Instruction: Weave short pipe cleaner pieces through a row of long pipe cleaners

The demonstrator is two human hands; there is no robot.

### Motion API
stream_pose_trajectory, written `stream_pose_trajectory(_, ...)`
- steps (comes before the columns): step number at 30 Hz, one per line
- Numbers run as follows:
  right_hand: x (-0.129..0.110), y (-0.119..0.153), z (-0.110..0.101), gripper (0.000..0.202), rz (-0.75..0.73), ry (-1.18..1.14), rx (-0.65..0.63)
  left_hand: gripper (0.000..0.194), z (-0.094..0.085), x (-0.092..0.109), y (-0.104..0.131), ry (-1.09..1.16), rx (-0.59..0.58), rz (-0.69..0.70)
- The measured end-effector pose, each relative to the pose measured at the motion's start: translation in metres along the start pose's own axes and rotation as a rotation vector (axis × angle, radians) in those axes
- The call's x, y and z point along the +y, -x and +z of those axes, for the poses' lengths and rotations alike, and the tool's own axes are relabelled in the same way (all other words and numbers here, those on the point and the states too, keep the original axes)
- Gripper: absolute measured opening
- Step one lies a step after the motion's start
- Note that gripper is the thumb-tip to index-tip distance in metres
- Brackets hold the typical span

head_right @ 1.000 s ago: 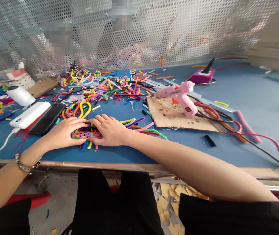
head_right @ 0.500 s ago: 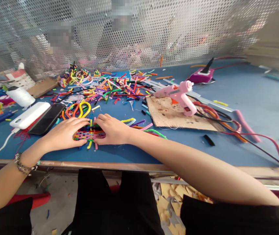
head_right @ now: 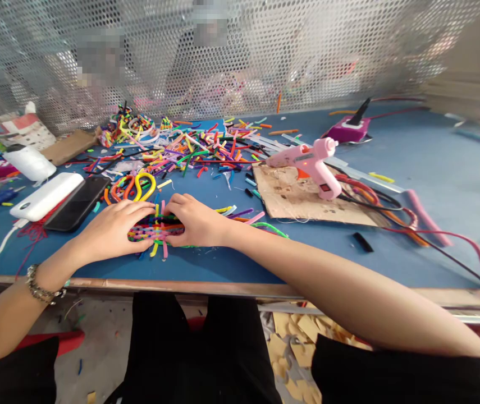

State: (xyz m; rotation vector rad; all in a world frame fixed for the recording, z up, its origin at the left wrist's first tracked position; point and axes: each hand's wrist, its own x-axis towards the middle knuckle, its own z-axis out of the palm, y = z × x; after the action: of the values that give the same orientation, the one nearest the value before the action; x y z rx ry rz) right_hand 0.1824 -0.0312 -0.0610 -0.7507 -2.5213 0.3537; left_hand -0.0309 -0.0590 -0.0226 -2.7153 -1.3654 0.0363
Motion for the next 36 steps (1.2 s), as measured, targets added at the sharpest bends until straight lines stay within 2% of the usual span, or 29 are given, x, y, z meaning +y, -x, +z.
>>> stream_pose_trajectory(16, -0.006, -0.006, 0.003, 0.035, 0.059, 0.049, -0.019, 0.052, 0.002, 0.0, -0.001, 0.015, 0.006, -0.007)
stream_pose_trajectory(22, -0.009, 0.002, -0.007, 0.046, 0.013, 0.033, -0.051, 0.052, 0.003, -0.001, 0.001, 0.025, 0.017, -0.001)
stream_pose_trajectory(25, -0.009, 0.003, -0.004, 0.043, 0.019, 0.04, -0.044, 0.052, 0.003, 0.0, 0.001, 0.028, 0.024, 0.0)
stream_pose_trajectory(29, -0.01, 0.002, 0.002, 0.049, 0.048, 0.045, -0.003, 0.051, 0.004, 0.001, 0.001, 0.027, 0.031, -0.006)
stream_pose_trajectory(36, -0.013, 0.003, 0.001, 0.033, 0.067, 0.059, 0.011, 0.052, 0.003, 0.001, 0.001, 0.027, 0.025, -0.009)
